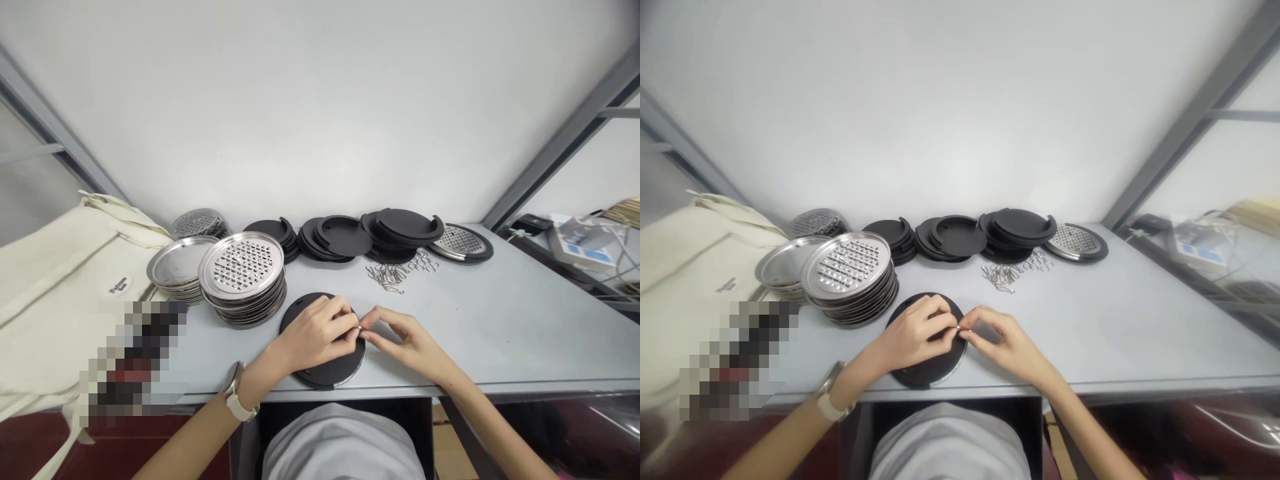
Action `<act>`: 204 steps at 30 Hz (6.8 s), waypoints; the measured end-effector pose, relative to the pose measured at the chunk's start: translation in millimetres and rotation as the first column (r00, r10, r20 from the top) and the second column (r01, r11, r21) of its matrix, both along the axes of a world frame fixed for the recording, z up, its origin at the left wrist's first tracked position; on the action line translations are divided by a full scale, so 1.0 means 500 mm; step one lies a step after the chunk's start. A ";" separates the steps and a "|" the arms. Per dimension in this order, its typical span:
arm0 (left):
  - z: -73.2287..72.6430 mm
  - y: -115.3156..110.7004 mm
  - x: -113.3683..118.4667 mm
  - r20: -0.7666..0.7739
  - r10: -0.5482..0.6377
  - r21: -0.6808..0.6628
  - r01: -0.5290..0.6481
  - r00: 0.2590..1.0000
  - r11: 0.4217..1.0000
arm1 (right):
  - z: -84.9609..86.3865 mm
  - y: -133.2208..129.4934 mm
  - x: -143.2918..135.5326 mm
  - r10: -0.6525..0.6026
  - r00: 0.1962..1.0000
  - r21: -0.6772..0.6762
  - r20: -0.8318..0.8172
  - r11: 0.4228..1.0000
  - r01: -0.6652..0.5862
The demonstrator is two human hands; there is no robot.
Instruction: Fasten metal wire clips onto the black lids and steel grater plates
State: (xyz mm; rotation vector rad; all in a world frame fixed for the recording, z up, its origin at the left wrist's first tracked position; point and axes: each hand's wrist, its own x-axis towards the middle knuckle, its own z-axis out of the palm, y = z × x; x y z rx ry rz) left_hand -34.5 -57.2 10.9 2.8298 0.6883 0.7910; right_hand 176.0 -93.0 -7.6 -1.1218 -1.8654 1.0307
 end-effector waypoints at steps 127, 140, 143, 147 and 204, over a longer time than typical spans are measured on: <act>-0.008 0.007 0.006 -0.138 0.077 -0.226 -0.107 0.988 0.968 | 0.002 0.010 0.022 0.013 0.994 -0.004 0.109 1.000 -0.012; 0.009 0.003 0.002 -0.132 -0.015 -0.075 0.005 0.991 0.997 | -0.020 0.009 0.020 -0.108 0.989 0.303 0.099 0.950 0.074; 0.009 0.002 0.002 -0.148 -0.011 -0.060 0.002 0.989 0.998 | -0.023 0.005 0.012 -0.112 0.989 0.334 0.097 0.940 0.074; 0.006 0.004 0.000 -0.144 0.011 -0.061 -0.020 0.990 0.998 | -0.023 0.001 0.004 -0.116 0.988 0.327 0.102 0.942 0.077; -0.002 0.002 0.007 -0.102 0.167 -0.129 -0.180 0.981 0.975 | -0.019 0.004 0.023 0.104 0.989 -0.229 -0.105 0.965 -0.126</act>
